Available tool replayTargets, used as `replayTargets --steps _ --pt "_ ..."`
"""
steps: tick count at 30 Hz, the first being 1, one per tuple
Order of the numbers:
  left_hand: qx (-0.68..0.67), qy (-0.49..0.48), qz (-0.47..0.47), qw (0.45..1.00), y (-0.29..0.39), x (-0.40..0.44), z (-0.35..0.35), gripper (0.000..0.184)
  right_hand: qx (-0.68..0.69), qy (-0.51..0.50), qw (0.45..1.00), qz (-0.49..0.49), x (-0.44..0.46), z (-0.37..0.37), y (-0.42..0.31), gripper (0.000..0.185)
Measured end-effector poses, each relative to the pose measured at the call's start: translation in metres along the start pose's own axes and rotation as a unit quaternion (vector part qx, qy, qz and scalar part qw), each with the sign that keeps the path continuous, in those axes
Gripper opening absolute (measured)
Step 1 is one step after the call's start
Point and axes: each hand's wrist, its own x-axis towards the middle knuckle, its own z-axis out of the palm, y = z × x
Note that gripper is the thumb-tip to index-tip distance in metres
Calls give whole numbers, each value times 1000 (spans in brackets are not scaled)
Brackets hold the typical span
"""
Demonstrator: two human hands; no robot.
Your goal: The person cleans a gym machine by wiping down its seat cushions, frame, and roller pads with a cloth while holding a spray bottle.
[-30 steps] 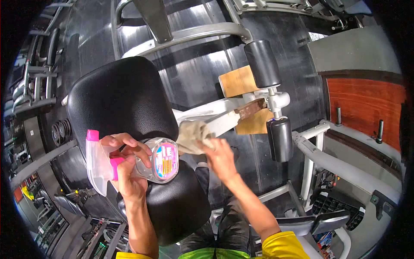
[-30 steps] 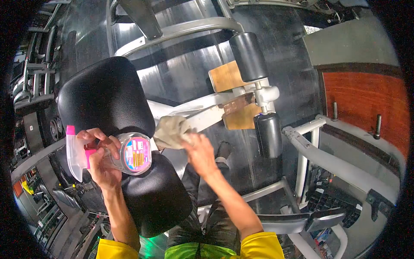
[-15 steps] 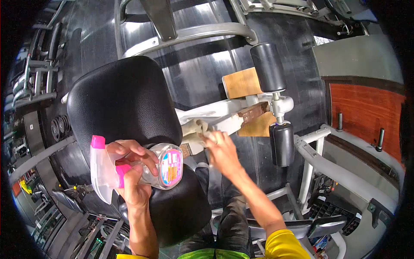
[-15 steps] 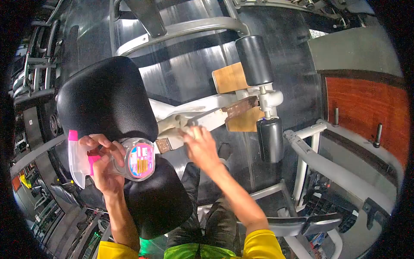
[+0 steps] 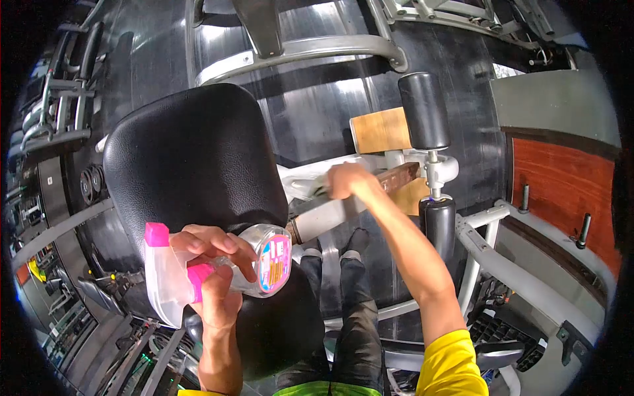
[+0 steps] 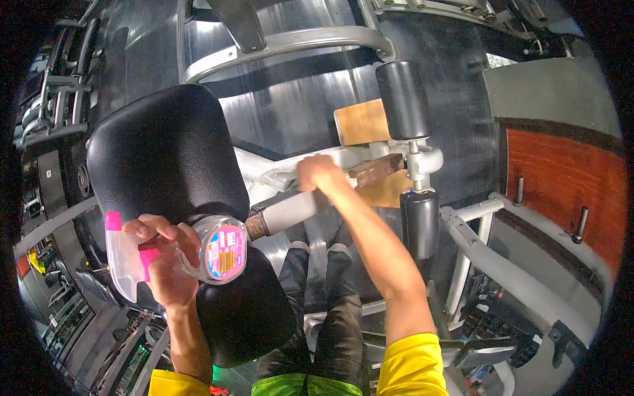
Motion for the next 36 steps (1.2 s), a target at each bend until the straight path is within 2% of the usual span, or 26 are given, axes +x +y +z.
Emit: replayTargets --steps 1,2,4,6,7,8,9,10,12,14,16,18,20,22,23,24,26,28,30,33,35,36 --pt "-9 3 9 1000 0 -1 1 33 75 43 995 -55 -14 -5 -17 31" --pt "-17 5 19 1000 0 -1 2 31 67 25 982 -177 -7 -4 -30 34" --pt "-19 -3 28 999 -1 -1 -1 31 105 57 948 -295 -9 0 -40 29" --pt "-18 -12 34 999 0 -1 -3 31 182 93 939 -277 -12 6 -22 24" --pt "-12 -3 24 1000 3 -1 -2 31 172 57 959 -216 -1 10 -8 23" --pt "-6 6 14 1000 4 -2 -2 31 80 -15 984 -157 0 -4 3 24" --pt "-5 8 14 1000 3 -3 -3 31 16 -44 996 -70 -9 -14 9 25" --pt "-13 -9 23 1000 1 -3 -4 31 -22 23 997 71 -13 -8 33 25" --pt "-23 -25 33 999 0 -1 -4 31 -13 38 994 97 5 4 53 27" --pt "9 -50 47 998 0 0 -4 35 -25 12 989 146 11 4 53 30" --pt "-3 -28 29 999 2 -1 -2 33 -70 3 994 88 19 8 32 34" --pt "-14 -5 13 1000 3 -1 -1 31 12 -35 998 51 23 8 3 32" --pt "22 -36 24 999 1 0 -2 36 129 9 978 -161 -21 -14 -39 31" --pt "18 -37 31 999 -1 0 -2 35 171 69 938 -295 -16 1 -51 29" --pt "15 -36 39 998 -1 -1 -2 34 136 96 926 -339 -20 -1 -49 28" --pt "14 -36 38 999 -2 -1 -2 34 138 95 926 -339 -19 -2 -42 28" --pt "31 -36 38 998 -1 0 0 34 65 -33 990 -117 -13 -8 -20 28" --pt "23 -27 22 999 1 0 -1 32 -31 57 998 -9 -3 7 32 22" --pt "13 -17 6 1000 1 0 -1 31 -40 56 990 126 5 17 66 24" --pt "55 -42 22 997 -1 1 0 34 27 73 989 128 10 20 74 27" --pt "16 -29 23 999 -2 3 3 32 -27 52 998 26 31 31 59 30" --pt "14 -29 25 999 -3 3 4 32 -35 1 999 14 9 8 24 29"
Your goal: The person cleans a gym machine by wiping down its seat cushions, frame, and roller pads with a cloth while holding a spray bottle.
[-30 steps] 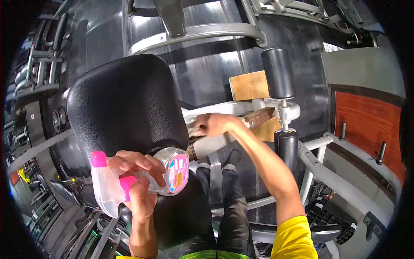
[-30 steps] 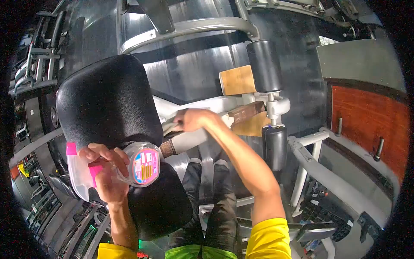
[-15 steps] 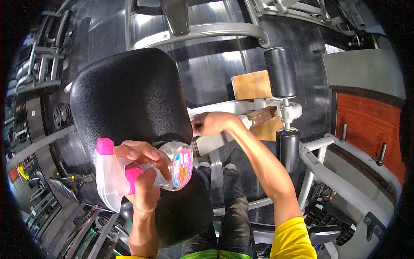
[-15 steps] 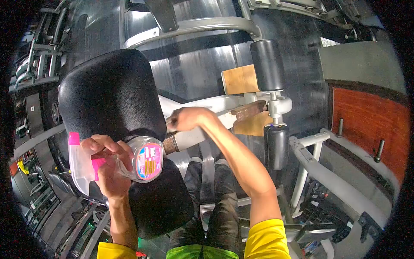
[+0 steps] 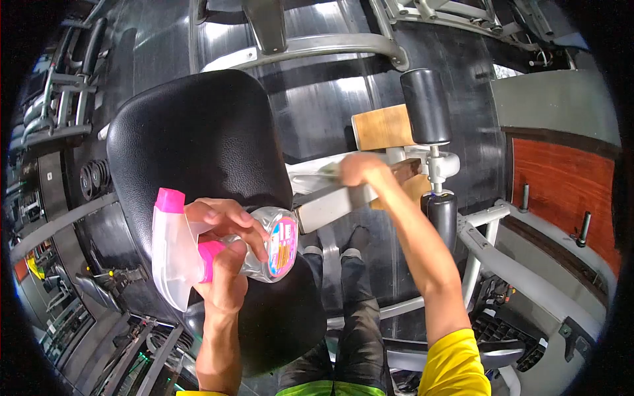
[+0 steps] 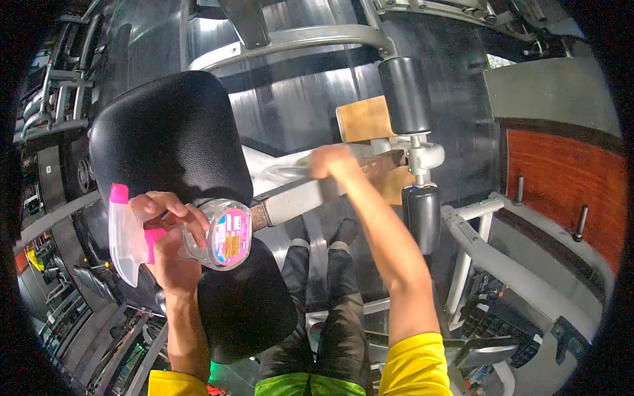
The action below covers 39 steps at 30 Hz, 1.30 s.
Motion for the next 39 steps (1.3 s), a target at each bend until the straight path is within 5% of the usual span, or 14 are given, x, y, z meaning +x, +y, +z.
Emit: replayTargets --steps 2,4,8,10,14,16,19,21,24,30,35,36,37,39 --pt "-2 -1 -3 1000 -1 0 1 32 152 34 969 -190 -27 -15 -46 33" --pt "27 -2 -14 1000 -1 -1 1 34 188 173 876 -410 -15 0 -74 31" --pt "48 -10 -25 999 0 -2 -1 35 180 100 937 -281 -34 -15 -53 33" --pt "29 -9 -19 999 -2 -1 -2 34 32 -33 992 -114 -23 -24 -24 32" --pt "7 -7 -22 1000 -2 -1 -1 35 237 -19 970 -43 -13 -7 25 32" --pt "10 -7 -39 999 -3 -2 0 38 13 52 996 65 -4 0 10 33" --pt "9 -16 -31 999 -6 -1 2 40 68 15 996 -48 -1 -4 -23 34" --pt "17 -21 -35 999 -7 -1 2 41 179 72 948 -255 -29 -14 -52 31" --pt "31 -23 -33 999 -7 -1 3 40 204 161 884 -388 -35 -6 -51 28" --pt "36 -9 -49 998 -4 1 6 38 79 -36 996 1 -24 -6 37 28" --pt "23 21 -53 998 -5 3 7 38 113 27 993 -8 7 18 44 33" --pt "29 22 -55 998 -5 3 8 38 158 107 977 -99 22 38 36 29" --pt "28 22 -54 998 -5 3 8 38 119 -5 975 -186 3 4 -2 27" --pt "40 20 -61 997 -6 2 8 38 243 136 885 -373 -18 7 -48 26"
